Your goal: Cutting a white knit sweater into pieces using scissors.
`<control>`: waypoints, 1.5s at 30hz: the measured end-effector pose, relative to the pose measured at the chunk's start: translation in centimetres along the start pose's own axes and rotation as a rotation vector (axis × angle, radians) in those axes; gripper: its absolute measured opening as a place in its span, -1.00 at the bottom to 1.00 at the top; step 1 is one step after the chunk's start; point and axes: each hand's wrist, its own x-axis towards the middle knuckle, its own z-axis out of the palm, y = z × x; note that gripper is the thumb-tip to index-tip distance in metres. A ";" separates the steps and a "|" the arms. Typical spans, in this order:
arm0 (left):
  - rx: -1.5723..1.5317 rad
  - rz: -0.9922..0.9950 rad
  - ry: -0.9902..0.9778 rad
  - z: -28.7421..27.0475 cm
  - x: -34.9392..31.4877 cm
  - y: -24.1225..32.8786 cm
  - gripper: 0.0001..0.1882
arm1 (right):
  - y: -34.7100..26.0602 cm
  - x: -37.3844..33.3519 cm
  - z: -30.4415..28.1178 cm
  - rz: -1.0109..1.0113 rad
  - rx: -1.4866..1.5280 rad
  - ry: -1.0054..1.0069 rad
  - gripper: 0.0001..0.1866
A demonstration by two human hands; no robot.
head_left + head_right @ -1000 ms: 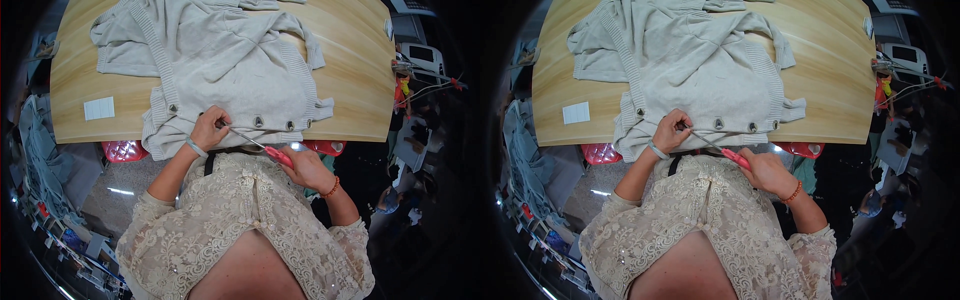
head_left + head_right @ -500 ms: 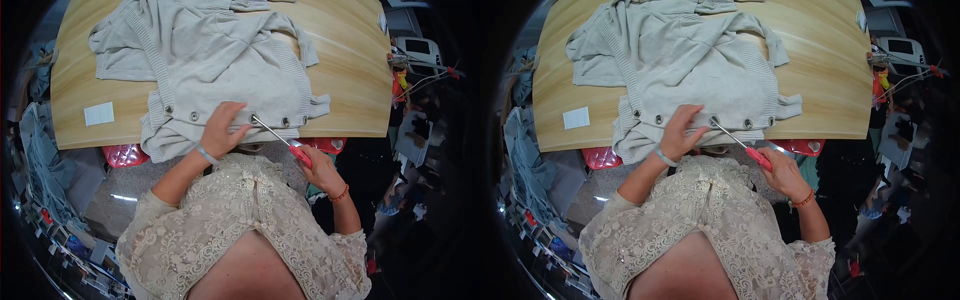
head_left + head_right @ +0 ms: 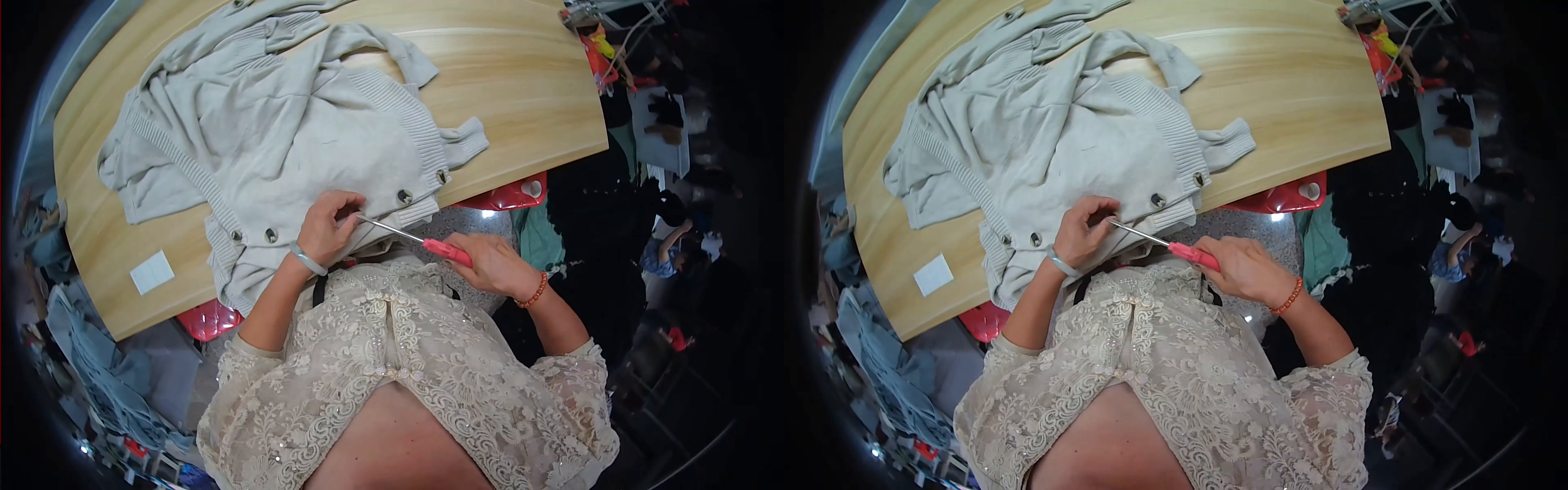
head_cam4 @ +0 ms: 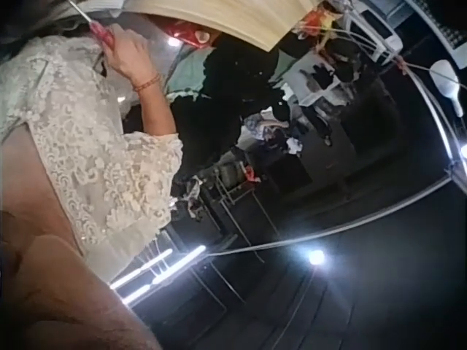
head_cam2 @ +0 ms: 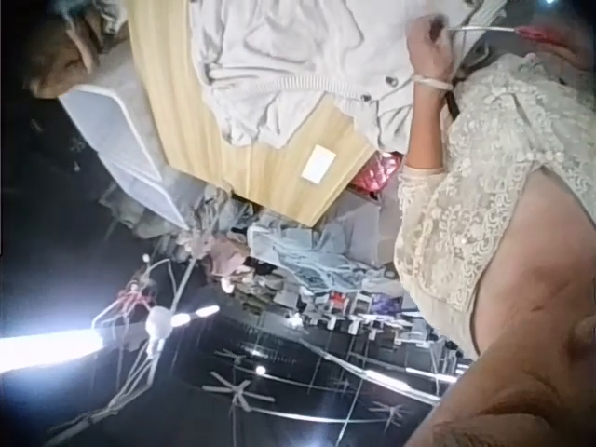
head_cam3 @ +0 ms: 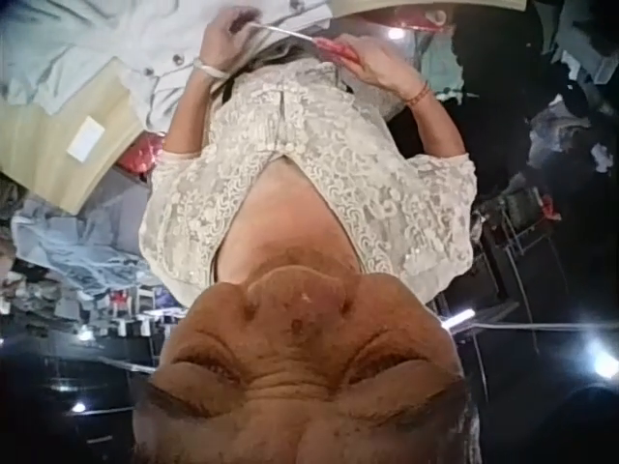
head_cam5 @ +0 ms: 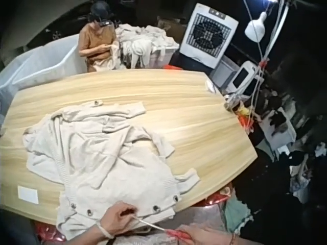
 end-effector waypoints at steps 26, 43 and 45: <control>0.864 0.250 -0.372 12.5 12.3 2.3 -0.83 | 6.6 -5.4 2.4 0.357 0.071 0.314 -0.74; 0.404 0.120 0.842 -9.9 8.8 -5.2 -0.51 | 4.6 -2.2 -0.3 0.185 0.051 0.428 -0.74; 0.694 -0.056 1.015 -17.8 5.5 -9.4 -0.39 | 2.9 -0.1 -1.1 0.172 0.076 0.424 -0.67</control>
